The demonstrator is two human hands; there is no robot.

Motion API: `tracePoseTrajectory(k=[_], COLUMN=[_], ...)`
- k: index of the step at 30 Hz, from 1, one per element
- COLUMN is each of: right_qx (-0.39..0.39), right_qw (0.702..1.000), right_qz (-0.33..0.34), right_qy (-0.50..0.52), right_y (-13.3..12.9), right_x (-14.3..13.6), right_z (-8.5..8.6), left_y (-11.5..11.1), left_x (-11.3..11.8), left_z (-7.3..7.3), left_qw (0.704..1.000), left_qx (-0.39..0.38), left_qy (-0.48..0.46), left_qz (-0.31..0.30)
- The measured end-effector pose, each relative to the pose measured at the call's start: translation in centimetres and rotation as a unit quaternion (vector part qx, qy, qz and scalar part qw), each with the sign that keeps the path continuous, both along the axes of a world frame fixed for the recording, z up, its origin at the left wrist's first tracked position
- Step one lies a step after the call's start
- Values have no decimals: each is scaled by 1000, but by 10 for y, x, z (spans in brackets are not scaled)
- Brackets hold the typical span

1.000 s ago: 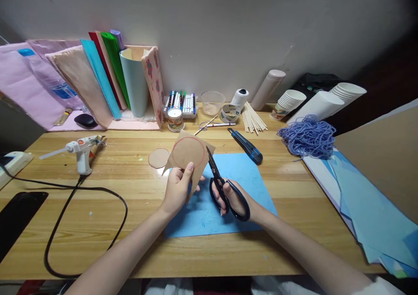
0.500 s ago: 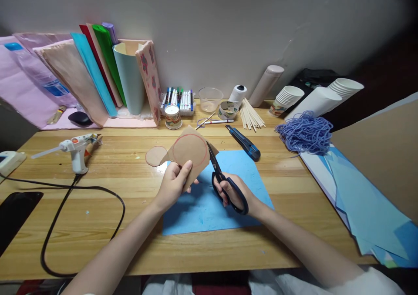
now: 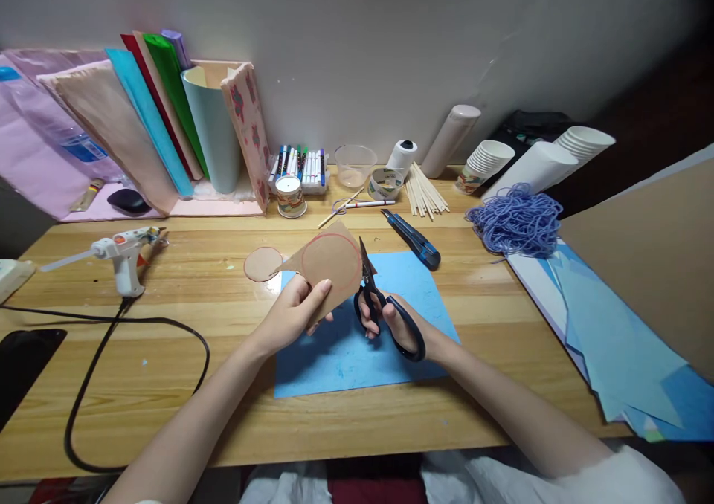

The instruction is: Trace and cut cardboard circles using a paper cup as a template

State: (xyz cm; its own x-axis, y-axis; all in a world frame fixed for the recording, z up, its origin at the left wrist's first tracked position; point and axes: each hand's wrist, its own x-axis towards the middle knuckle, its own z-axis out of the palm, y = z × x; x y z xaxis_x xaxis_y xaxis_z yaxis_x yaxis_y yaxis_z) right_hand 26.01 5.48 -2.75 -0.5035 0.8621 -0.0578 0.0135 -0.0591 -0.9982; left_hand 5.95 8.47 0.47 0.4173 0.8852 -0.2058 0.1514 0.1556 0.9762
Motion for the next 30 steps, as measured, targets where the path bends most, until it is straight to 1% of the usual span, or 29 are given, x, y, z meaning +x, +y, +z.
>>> tracePoseTrajectory(k=[6,9,13,15,17,18,20,24,27,30], right_qx=[-12,-6,-13,-10,-14,-20,-28,-7,3,8], right_qw=[997,993,990,993,997,998,999,999,999,999], right_qz=[-53,-64,-66,-53,-22,-6,15,11,-13,-38], right_qy=[-60,-103,-127,-110,-73,-51,-7,40,30,-15], right_y=[-1,1,3,2,1,1,0,0,0,1], right_x=[0,3,6,6,4,3,0,-3,-2,0], right_z=[1,0,2,5,7,7,4,-6,-12,-10], left_y=[5,10,18,19,18,17,14,10,9,13], left_x=[-3,-6,-10,-10,-10,-10,-10,-7,-7,-9], left_z=[-5,-6,-4,-3,-3,-4,-5,-6,-4,-3], left_qw=[1000,1000,997,994,993,992,994,995,994,994], left_qx=[-7,-3,30,50,68,74,83,98,105,111], left_qy=[-15,-15,-19,-22,-20,-17,-10,-4,-3,11], left_qz=[12,26,75,93,99,97,72,13,5,6])
